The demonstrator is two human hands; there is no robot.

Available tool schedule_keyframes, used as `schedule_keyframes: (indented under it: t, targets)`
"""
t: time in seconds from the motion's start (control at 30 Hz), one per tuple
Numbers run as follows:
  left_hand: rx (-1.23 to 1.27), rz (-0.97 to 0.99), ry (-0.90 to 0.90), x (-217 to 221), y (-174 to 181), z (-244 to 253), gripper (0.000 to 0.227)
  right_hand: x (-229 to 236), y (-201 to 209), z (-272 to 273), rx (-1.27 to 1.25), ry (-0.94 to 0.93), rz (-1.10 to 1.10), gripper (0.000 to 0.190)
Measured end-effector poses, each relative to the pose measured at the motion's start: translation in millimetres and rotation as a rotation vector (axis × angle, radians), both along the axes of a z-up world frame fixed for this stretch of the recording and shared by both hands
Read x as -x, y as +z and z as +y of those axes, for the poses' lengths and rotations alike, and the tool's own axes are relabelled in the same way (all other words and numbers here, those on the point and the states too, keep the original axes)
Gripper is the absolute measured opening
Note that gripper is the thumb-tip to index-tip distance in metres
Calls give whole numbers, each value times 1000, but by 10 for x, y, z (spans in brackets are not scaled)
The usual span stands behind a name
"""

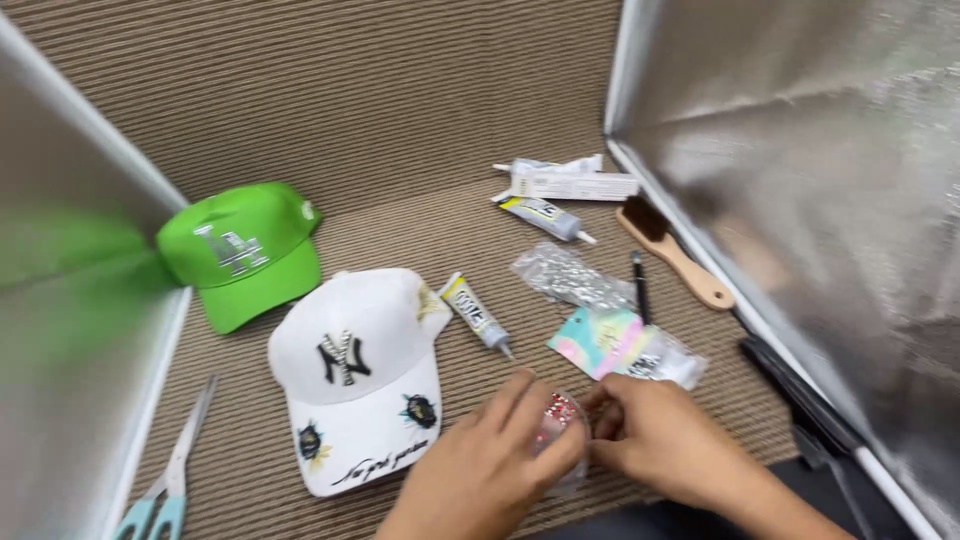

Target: Applying decorative rhinestones to a white baseball hat using glue and a pick-up tool.

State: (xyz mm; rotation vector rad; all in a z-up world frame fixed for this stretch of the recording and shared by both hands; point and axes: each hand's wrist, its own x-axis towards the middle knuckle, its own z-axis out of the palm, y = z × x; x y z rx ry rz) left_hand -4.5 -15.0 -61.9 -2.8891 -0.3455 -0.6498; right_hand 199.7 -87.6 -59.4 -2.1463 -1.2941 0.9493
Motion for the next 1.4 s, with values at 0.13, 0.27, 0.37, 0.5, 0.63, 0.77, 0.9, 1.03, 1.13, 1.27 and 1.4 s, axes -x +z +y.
schedule_keyframes:
  t: [0.13, 0.27, 0.37, 0.5, 0.63, 0.77, 0.9, 1.03, 1.13, 1.27, 1.4]
  targets:
    - [16, -66, -37, 243, -84, 120, 54, 42, 87, -19, 23, 113, -114, 48]
    - [-73, -104, 3, 411, -35, 90, 51, 90, 171, -27, 74, 122, -123, 36]
    - [103, -15, 231, 489, -26, 45, 37, 145, 228, -39, 175, 151, -200, 33]
    - [532, -66, 335, 478, 107, 87, 44, 151, 210, -52, 130, 178, -216, 23]
    - [619, -7, 458, 341, 297, 161, 46, 124, 142, -61, 79, 187, -186, 14]
    - [732, 47, 503, 151, 464, 317, 54, 137, 169, -52, 97, 197, -189, 11]
    - [614, -24, 427, -32, 377, 529, 45, 61, 84, -60, -39, 242, -166, 11]
    - [465, 53, 448, -205, 336, 701, 42, -123, 203, 53, 22, 90, -116, 17]
    - [381, 213, 407, -232, 434, 753, 39, -415, 190, 112, -288, -148, -199, 19]
    - [323, 153, 380, -216, 477, 617, 32, -813, -338, 306, -449, -130, -526, 22]
    - [-166, -95, 176, -194, 154, 515, 18, -775, -341, 411, -285, -88, -573, 26]
